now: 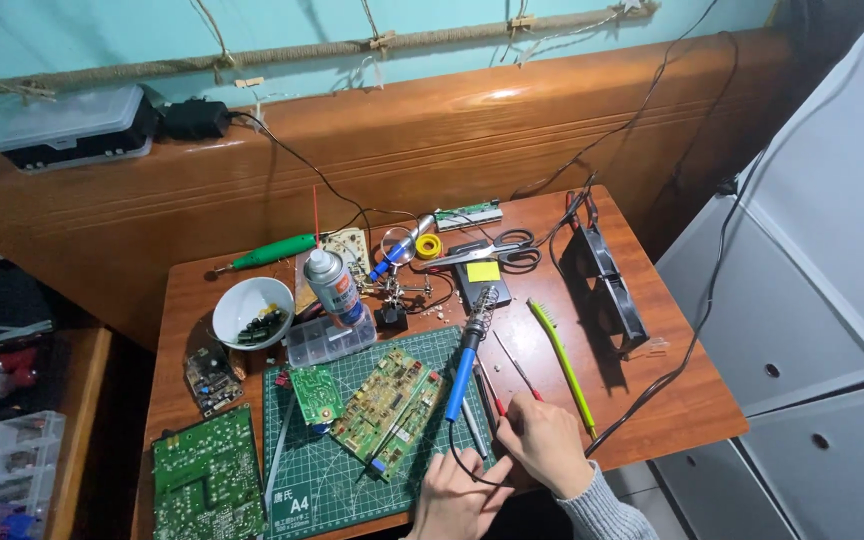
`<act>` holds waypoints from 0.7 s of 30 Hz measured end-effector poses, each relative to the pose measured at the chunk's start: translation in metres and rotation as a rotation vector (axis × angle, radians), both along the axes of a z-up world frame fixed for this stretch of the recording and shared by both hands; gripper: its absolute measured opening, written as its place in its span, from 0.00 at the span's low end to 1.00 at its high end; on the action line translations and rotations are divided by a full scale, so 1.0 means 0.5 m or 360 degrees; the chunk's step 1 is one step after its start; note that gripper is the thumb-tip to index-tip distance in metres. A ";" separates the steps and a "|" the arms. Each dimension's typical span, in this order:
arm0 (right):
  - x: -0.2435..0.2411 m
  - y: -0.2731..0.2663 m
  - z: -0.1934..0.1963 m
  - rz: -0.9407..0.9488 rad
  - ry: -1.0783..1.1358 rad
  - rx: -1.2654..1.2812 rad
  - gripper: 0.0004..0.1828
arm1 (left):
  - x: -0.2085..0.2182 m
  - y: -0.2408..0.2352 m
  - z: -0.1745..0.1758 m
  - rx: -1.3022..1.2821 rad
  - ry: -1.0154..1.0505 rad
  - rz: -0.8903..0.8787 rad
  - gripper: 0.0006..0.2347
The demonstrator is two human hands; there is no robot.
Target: Inspecting and repairing electronic circuit boards using a soldering iron and other hand tools on a workbench.
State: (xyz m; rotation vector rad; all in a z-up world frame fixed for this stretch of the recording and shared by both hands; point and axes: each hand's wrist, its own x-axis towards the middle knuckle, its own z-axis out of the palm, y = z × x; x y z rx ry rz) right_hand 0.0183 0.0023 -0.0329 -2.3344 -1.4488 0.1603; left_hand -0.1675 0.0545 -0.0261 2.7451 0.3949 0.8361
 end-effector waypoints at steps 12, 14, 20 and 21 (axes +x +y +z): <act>0.060 -0.060 0.033 -0.0246 0.0031 0.0041 0.15 | 0.022 -0.009 -0.002 -0.0244 0.0056 0.0044 0.17; 0.066 -0.058 0.024 -0.0259 -0.0132 0.0052 0.15 | 0.020 -0.010 -0.008 -0.0263 0.0025 0.0071 0.13; 0.063 0.011 0.032 -0.0014 -0.0328 0.0179 0.11 | 0.021 -0.011 -0.017 -0.0223 -0.0074 0.0128 0.15; 0.065 0.027 0.031 0.0115 -0.0317 0.0137 0.09 | 0.021 -0.011 -0.017 -0.0225 -0.0111 0.0125 0.15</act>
